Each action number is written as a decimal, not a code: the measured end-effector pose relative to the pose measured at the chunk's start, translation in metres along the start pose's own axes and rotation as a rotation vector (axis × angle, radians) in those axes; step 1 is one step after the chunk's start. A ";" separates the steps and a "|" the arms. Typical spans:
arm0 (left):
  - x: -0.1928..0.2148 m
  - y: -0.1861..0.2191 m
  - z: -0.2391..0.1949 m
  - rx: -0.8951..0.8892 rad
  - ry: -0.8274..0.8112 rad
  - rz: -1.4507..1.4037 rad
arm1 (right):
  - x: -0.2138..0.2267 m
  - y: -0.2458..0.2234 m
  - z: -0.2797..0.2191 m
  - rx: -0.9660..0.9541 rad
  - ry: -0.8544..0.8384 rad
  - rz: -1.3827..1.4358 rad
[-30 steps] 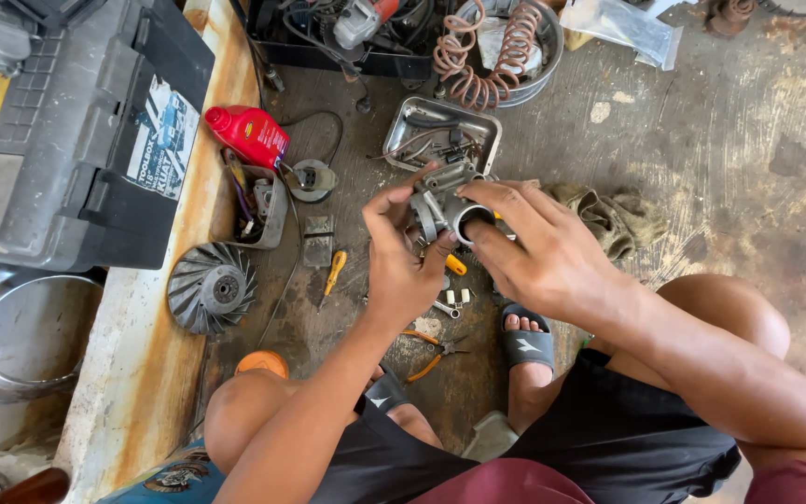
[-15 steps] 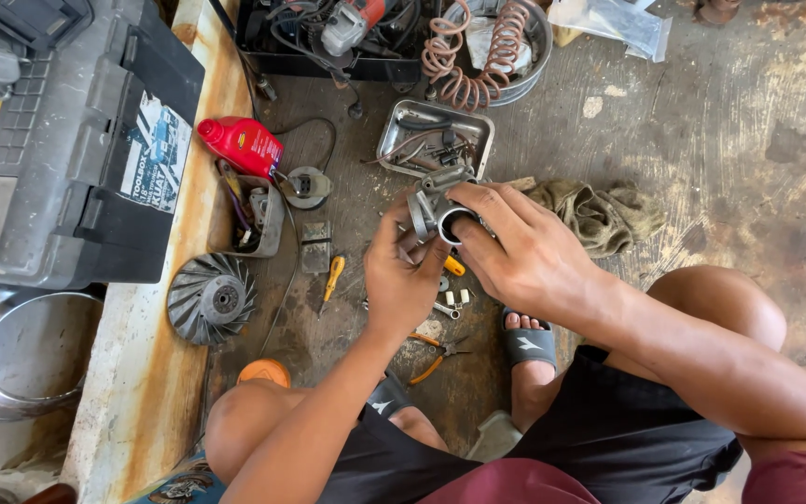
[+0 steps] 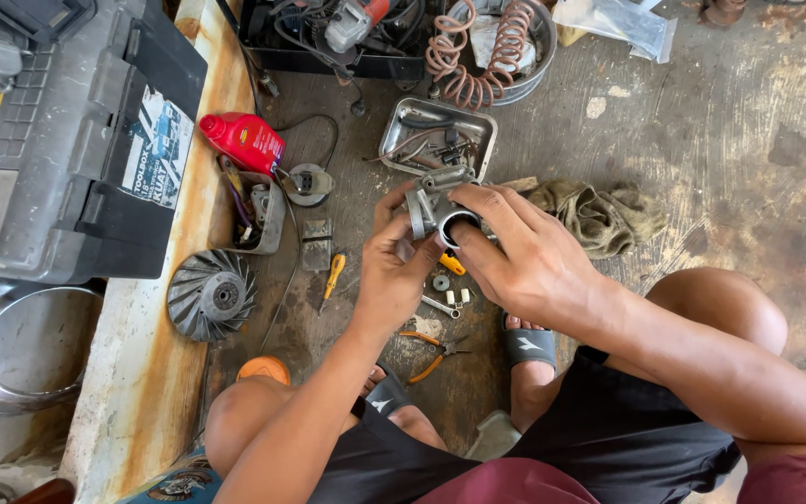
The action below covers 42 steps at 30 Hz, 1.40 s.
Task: Disassembling and inspecting a motorcycle carburetor using pliers and manual manipulation
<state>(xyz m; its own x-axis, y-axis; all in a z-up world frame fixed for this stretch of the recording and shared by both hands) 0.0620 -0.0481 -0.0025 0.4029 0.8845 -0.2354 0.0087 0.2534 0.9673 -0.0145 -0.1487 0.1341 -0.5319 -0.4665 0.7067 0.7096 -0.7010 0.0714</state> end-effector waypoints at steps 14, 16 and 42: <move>0.002 -0.016 0.010 0.241 -0.186 -0.322 | -0.017 0.024 -0.001 -0.072 -0.186 0.162; 0.011 -0.011 0.009 0.284 -0.037 -0.036 | -0.025 0.021 0.000 -0.031 -0.190 0.170; 0.082 -0.043 0.006 0.533 0.392 -0.149 | -0.405 0.086 -0.413 -0.619 -1.136 0.060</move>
<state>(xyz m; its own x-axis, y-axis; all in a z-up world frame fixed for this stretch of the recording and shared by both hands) 0.0997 0.0110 -0.0629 0.0020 0.9571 -0.2897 0.5287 0.2449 0.8127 0.0708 -0.2430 -0.4367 0.3969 -0.0027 0.9178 0.2261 -0.9689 -0.1007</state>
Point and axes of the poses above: each hand's wrist, its own z-axis towards the middle knuckle, its own x-axis out of the back of the hand, y = z × x, the point moved 8 cm from there along z, towards the middle knuckle, and after that the axes turned 10 degrees about x, right-handed, at the moved point
